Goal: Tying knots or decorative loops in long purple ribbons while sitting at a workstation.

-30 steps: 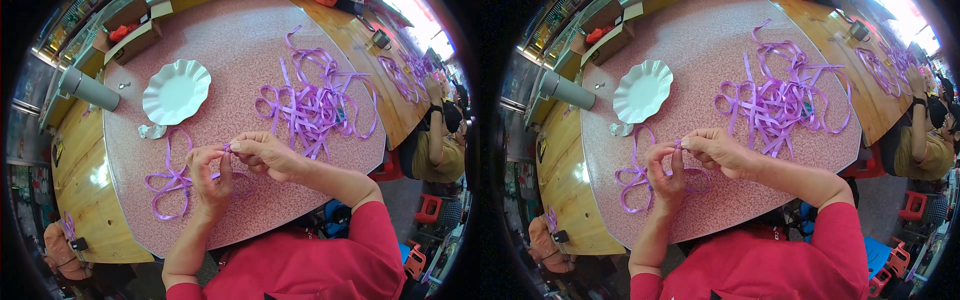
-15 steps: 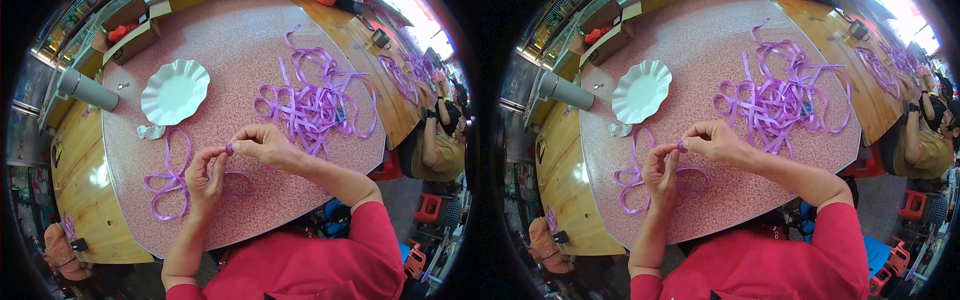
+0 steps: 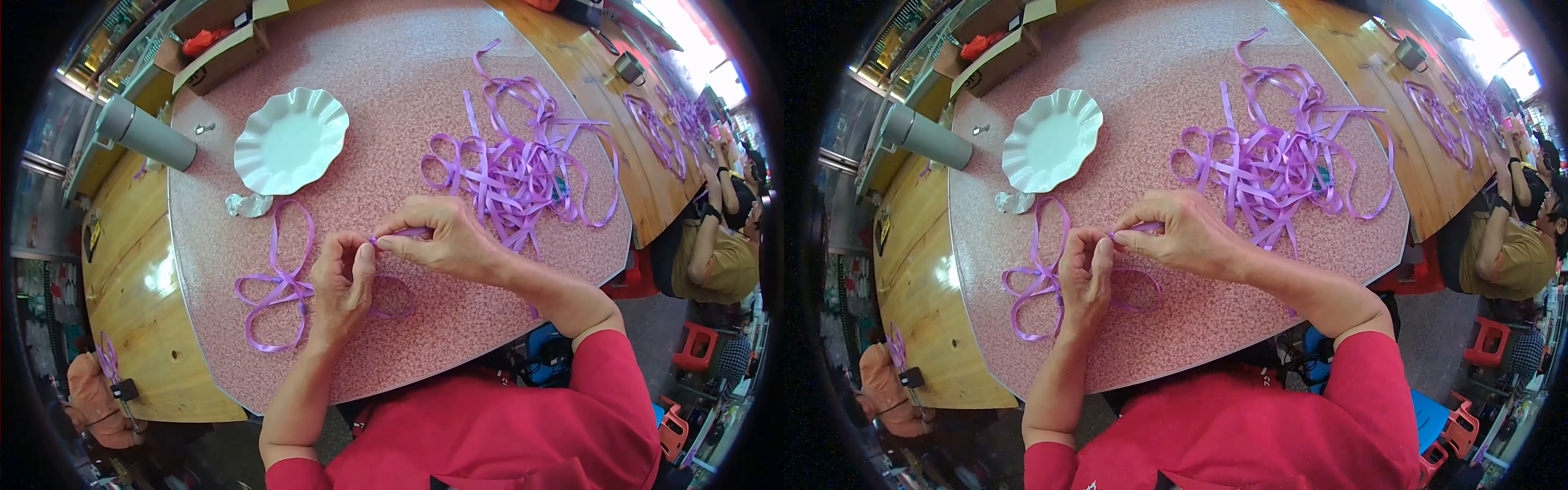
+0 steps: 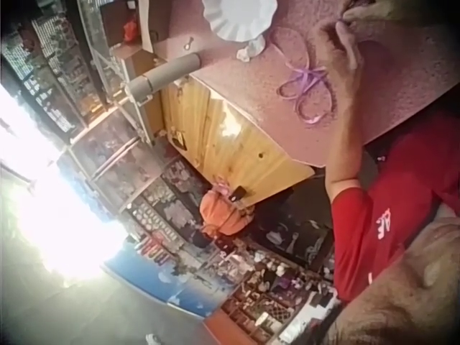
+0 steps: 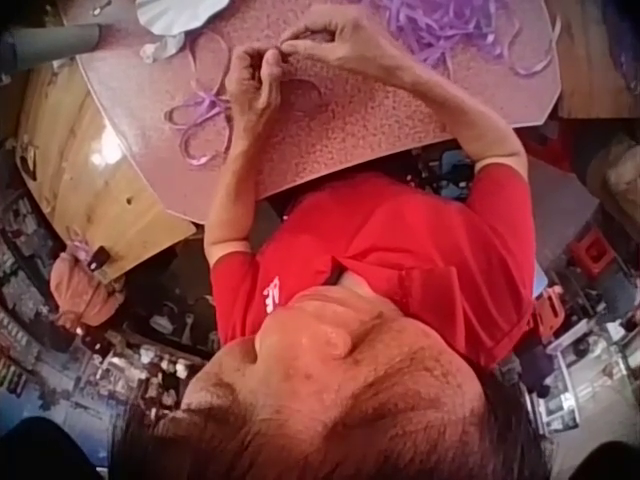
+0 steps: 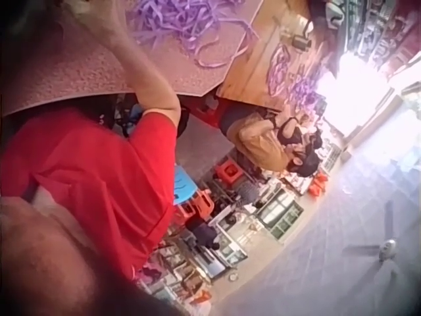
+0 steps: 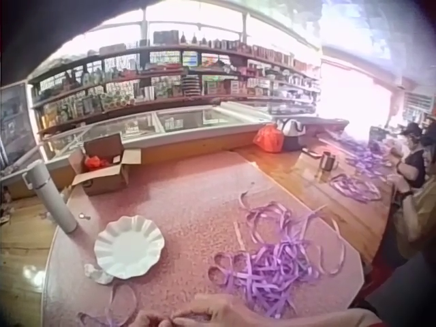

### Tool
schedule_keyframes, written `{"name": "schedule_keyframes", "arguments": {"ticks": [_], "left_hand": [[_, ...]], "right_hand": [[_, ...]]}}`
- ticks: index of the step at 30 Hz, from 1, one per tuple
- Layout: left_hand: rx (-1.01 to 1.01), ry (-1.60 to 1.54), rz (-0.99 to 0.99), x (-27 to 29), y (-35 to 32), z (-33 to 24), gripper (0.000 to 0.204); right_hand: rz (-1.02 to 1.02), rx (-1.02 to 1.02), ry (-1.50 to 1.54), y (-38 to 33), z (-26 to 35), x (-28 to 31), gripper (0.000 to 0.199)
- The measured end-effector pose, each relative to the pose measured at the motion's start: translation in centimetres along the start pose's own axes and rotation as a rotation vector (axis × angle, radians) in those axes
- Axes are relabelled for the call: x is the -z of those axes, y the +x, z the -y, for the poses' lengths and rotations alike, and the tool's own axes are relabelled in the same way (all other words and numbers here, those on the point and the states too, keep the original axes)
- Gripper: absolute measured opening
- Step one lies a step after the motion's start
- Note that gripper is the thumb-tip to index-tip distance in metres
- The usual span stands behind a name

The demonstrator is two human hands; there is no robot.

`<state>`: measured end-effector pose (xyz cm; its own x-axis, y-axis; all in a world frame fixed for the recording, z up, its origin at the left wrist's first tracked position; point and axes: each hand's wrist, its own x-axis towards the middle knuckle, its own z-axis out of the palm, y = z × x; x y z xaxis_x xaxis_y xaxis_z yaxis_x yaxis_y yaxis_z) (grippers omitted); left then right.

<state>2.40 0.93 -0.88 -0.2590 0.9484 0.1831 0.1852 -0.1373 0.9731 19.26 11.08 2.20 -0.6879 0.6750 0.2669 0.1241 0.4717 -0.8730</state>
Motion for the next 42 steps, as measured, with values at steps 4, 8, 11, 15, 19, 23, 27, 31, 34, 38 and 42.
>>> {"name": "schedule_keyframes", "arguments": {"ticks": [4,8,11,15,19,23,27,31,34,38,42], "left_hand": [[0.045,-0.017,0.03,0.2,0.0,-0.1,0.01],[0.087,-0.057,0.066,0.2,0.0,-0.7,0.01],[0.029,-0.07,0.089,0.0,-0.1,-0.6,0.01],[0.003,-0.062,0.102,0.2,-0.2,-0.4,0.011],[0.078,-0.093,0.097,0.4,-0.3,-0.9,0.011],[0.072,-0.119,0.087,0.3,-0.2,-0.5,0.011],[0.112,-0.082,0.104,0.3,0.0,-0.8,0.011],[0.15,-0.099,0.121,0.4,0.0,-0.9,0.01],[0.145,-0.124,0.131,0.6,-0.2,-0.7,0.01],[0.158,-0.213,0.109,0.4,-0.4,-0.8,0.011],[0.15,-0.21,0.141,0.5,-0.2,-0.7,0.011]], "right_hand": [[0.085,-0.057,-0.02,0.3,0.4,0.5,0.015],[0.169,-0.357,0.281,0.5,1.3,0.8,0.016],[0.192,-0.443,0.401,0.2,0.9,0.6,0.016],[0.151,-0.295,0.298,0.0,0.4,0.4,0.015],[0.138,-0.248,0.121,0.2,1.5,0.6,0.019],[0.076,-0.134,0.076,0.1,1.3,0.4,0.019],[0.054,-0.04,-0.034,0.0,1.4,0.5,0.018],[0.007,0.052,-0.016,0.0,1.0,0.3,0.018],[0.107,-0.015,-0.062,0.2,1.8,0.8,0.017],[0.225,-0.418,0.323,0.4,2.1,1.0,0.015],[0.157,-0.282,0.281,-0.2,0.4,0.4,0.016]]}}
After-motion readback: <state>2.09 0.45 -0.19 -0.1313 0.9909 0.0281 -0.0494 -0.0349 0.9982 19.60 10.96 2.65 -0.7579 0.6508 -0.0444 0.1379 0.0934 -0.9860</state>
